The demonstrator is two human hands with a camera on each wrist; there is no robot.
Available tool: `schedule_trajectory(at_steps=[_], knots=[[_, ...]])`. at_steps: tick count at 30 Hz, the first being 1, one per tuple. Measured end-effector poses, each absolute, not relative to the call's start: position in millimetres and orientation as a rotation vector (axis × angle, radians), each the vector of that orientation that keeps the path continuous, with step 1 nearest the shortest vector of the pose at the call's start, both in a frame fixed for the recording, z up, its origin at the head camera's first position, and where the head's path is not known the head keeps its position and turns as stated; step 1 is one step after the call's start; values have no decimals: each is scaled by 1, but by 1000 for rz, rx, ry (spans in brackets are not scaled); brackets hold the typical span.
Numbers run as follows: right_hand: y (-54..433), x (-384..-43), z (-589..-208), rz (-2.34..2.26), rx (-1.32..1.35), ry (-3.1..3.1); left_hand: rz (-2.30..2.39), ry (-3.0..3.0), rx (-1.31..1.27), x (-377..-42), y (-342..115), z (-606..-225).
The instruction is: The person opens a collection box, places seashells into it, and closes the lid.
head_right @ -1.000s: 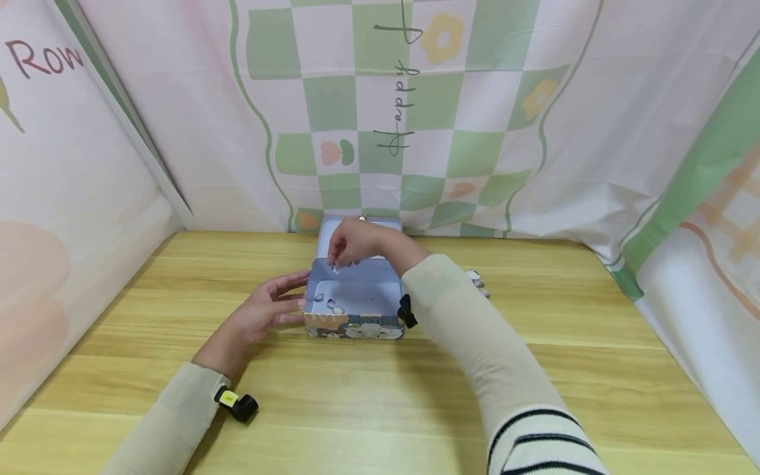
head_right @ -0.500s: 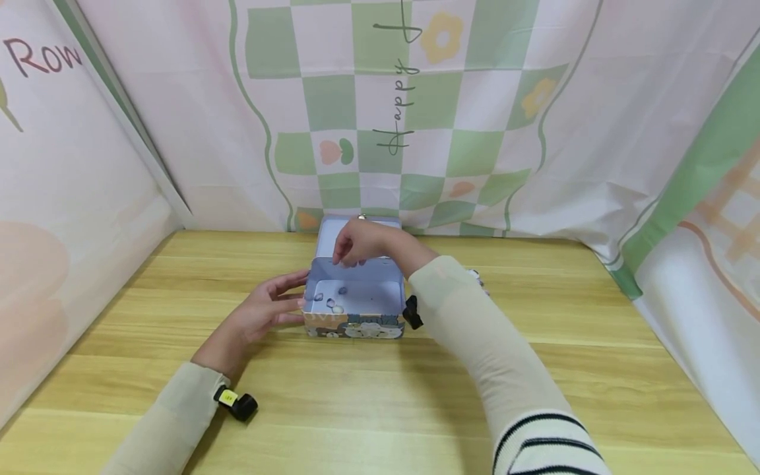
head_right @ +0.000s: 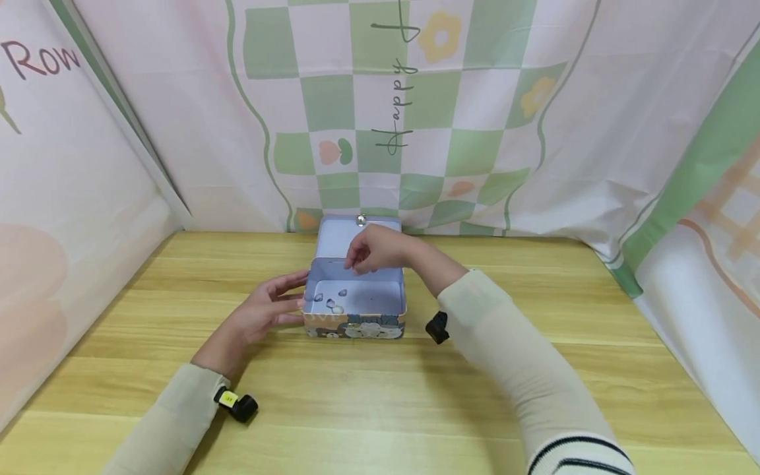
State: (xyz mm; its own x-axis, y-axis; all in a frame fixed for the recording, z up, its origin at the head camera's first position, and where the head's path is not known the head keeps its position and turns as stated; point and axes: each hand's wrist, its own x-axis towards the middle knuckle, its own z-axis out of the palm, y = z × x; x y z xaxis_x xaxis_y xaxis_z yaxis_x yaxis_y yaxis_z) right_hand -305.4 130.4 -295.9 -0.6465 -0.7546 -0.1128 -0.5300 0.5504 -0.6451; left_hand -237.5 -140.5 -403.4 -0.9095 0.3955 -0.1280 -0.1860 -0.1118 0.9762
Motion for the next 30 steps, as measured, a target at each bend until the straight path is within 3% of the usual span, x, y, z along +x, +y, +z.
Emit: schedule_trajectory(at_steps=[20, 30], knots=[[173, -268, -320, -1338, -890, 2446, 2089, 1779, 226, -235, -138, -403], [184, -255, -329, -1456, -942, 2489, 2080, 1785, 206, -235, -139, -403]])
